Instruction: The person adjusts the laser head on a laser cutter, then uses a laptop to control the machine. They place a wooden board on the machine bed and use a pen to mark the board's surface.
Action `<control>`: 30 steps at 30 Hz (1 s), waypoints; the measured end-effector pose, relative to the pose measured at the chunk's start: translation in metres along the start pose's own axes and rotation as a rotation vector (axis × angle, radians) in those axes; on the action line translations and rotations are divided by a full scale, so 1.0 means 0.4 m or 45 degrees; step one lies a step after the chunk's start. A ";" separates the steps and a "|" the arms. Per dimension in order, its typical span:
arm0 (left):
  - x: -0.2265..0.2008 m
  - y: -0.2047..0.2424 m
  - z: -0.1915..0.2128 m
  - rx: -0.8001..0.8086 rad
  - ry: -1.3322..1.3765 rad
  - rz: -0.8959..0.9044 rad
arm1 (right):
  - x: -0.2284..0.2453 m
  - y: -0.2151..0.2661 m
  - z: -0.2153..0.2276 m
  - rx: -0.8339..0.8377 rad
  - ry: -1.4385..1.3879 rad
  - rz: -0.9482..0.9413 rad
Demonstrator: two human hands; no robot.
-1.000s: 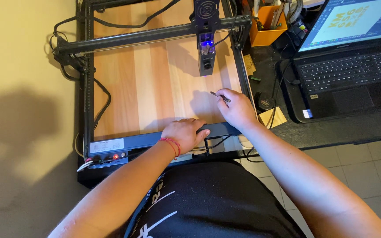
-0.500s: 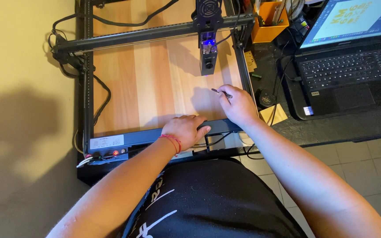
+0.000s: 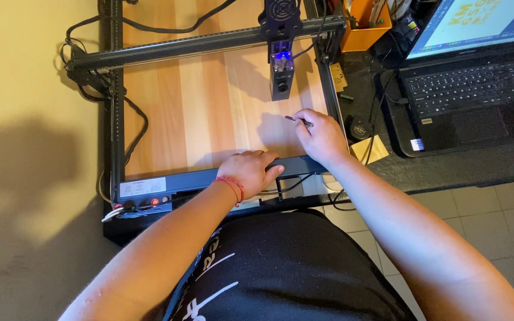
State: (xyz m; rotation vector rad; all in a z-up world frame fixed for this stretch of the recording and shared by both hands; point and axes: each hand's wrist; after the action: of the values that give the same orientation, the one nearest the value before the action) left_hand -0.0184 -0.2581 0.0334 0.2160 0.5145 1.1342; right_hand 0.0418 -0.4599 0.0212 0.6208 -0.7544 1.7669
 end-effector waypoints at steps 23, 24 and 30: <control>0.000 0.002 -0.007 -0.040 -0.040 -0.008 | -0.020 -0.005 -0.010 -0.035 0.033 -0.024; -0.003 0.003 -0.006 -0.048 -0.045 -0.009 | -0.015 -0.006 -0.009 -0.042 0.035 -0.018; 0.005 -0.003 -0.013 -0.042 -0.033 -0.024 | -0.008 -0.033 -0.015 0.143 0.099 -0.126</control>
State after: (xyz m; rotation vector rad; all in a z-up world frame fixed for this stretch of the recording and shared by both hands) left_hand -0.0193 -0.2575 0.0278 0.1965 0.4737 1.1195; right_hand 0.0550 -0.4544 0.0176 0.6494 -0.5648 1.7406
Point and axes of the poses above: each hand's wrist, its own y-axis away from the middle knuckle, its own z-axis out of the back of the hand, x = y × z, and after that the axes turned 5 degrees about -y, right-handed
